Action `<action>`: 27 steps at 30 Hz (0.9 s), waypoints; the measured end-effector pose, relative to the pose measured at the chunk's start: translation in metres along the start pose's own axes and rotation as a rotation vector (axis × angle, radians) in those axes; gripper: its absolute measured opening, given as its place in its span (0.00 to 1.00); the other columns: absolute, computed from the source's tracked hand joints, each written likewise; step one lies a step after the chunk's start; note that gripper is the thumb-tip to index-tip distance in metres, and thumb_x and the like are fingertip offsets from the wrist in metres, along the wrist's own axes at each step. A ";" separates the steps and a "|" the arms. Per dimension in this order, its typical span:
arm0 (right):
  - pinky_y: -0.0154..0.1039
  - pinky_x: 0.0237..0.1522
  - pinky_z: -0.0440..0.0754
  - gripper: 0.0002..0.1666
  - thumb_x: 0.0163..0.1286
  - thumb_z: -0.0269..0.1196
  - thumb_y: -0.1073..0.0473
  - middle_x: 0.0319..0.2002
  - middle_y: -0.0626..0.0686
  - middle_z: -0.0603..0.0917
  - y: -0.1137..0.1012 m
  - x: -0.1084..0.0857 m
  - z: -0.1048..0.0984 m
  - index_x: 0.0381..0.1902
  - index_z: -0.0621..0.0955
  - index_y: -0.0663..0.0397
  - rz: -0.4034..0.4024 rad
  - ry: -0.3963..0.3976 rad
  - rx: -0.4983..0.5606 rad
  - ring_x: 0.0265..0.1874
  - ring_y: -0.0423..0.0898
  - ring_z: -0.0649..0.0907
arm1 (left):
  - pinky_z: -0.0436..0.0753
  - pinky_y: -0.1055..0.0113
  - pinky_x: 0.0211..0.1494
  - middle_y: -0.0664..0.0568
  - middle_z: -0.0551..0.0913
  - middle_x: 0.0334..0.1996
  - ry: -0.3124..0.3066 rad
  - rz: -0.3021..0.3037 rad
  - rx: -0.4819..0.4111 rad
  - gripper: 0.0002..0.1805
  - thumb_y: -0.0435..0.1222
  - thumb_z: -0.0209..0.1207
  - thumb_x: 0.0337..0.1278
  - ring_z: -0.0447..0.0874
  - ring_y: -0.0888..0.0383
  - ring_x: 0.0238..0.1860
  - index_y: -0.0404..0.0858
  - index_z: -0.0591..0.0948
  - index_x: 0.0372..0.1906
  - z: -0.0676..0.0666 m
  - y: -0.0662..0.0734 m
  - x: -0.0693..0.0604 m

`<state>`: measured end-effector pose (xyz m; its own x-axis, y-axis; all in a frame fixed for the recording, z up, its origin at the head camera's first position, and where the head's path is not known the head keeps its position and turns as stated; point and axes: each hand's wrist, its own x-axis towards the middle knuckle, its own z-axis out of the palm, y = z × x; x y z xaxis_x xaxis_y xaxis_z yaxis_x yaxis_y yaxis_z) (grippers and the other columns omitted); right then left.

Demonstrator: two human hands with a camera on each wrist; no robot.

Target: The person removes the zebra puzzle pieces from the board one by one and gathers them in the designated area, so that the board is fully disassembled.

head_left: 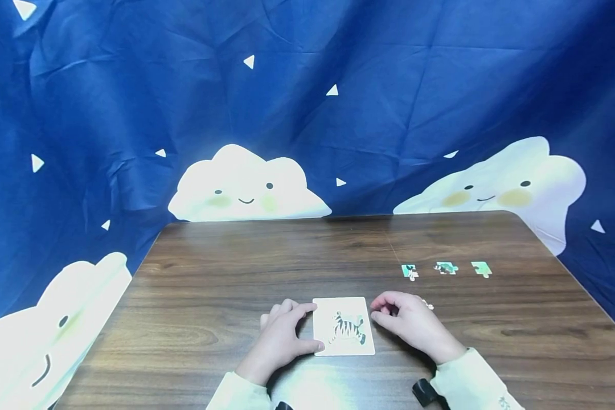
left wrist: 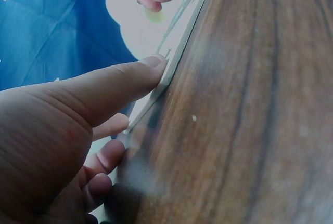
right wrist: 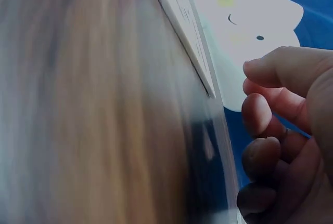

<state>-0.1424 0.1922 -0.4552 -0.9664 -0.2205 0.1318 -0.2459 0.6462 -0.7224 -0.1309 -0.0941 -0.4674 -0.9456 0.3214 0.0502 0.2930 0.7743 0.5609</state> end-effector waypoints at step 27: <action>0.33 0.29 0.70 0.16 0.52 0.75 0.53 0.21 0.35 0.71 -0.033 0.014 0.033 0.38 0.84 0.47 -0.073 -0.182 -0.153 0.19 0.32 0.69 | 0.60 0.55 0.46 0.59 0.74 0.43 0.003 -0.021 0.024 0.41 0.54 0.74 0.34 0.67 0.57 0.44 0.49 0.80 0.63 0.000 0.004 0.001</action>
<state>-0.1455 0.1436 -0.4525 -0.9199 -0.3895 0.0456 -0.3365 0.7241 -0.6021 -0.1311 -0.0907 -0.4653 -0.9520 0.3033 0.0412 0.2763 0.7937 0.5420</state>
